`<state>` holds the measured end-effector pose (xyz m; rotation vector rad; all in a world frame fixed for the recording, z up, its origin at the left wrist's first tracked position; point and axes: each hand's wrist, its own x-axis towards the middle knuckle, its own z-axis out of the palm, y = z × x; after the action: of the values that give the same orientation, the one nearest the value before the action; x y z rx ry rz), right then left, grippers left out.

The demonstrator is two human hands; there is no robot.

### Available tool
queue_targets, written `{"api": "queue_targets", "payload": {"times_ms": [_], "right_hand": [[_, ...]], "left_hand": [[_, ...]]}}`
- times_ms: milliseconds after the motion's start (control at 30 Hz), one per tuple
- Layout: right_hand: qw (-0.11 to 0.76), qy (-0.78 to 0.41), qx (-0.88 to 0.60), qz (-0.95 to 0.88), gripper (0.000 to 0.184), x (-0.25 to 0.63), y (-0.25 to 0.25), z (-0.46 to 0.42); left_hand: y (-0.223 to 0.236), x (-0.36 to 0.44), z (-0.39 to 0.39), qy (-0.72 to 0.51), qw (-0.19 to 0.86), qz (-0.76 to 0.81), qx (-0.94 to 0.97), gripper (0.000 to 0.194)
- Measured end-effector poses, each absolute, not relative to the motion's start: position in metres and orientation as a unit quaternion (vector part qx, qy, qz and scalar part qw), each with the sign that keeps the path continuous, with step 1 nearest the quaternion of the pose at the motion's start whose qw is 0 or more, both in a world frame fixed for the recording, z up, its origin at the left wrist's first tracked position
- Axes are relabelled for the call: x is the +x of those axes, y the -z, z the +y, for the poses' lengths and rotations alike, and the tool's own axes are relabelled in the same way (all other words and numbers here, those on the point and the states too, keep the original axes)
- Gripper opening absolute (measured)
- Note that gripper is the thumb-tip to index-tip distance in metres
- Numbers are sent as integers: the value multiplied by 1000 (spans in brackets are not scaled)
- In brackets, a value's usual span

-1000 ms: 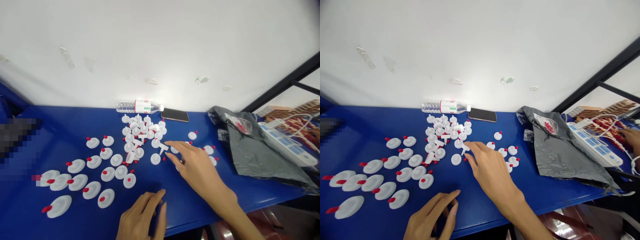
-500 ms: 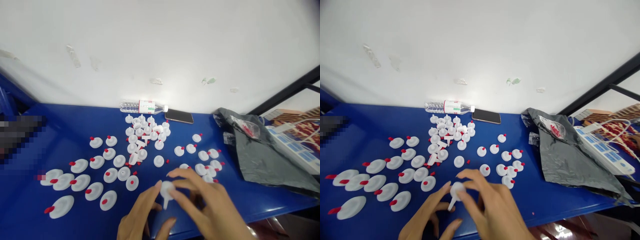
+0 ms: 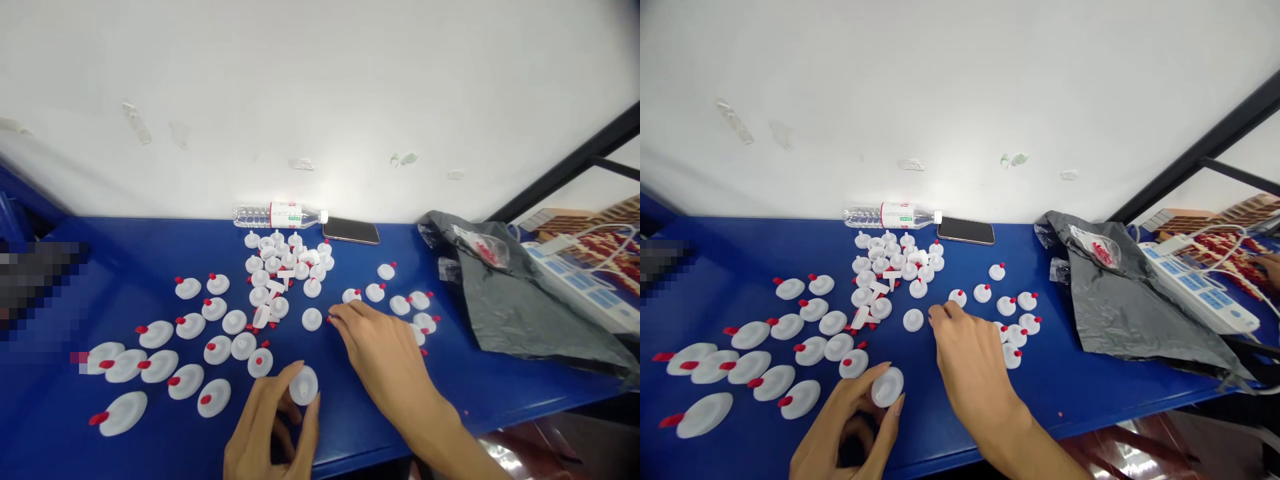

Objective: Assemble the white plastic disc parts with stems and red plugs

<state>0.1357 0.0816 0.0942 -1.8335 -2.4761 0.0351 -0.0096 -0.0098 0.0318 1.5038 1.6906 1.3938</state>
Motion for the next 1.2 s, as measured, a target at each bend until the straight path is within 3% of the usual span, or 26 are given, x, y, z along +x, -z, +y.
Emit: {"api": "queue_targets", "payload": {"times_ms": [167,700,800,967,1200], "right_hand": [[-38,18,-589,-807,21,124,-93,91],[-7,-7,-572,-820,19,125,-85,93],[67,-87,-582,-806,16,133,-89,87],[251,-329,-542,-732,17,148,-100,67],[359,-437,-475,-674,19,136,-84,45]], "left_hand": [[-28,-10,-11,-507,246,612,554,27],[-30,-11,-10,-493,219,611,579,25],[-30,-10,-10,-491,216,619,574,25],[-27,-10,-11,-485,220,620,577,25],[-22,-11,-13,-469,227,613,595,27]]}}
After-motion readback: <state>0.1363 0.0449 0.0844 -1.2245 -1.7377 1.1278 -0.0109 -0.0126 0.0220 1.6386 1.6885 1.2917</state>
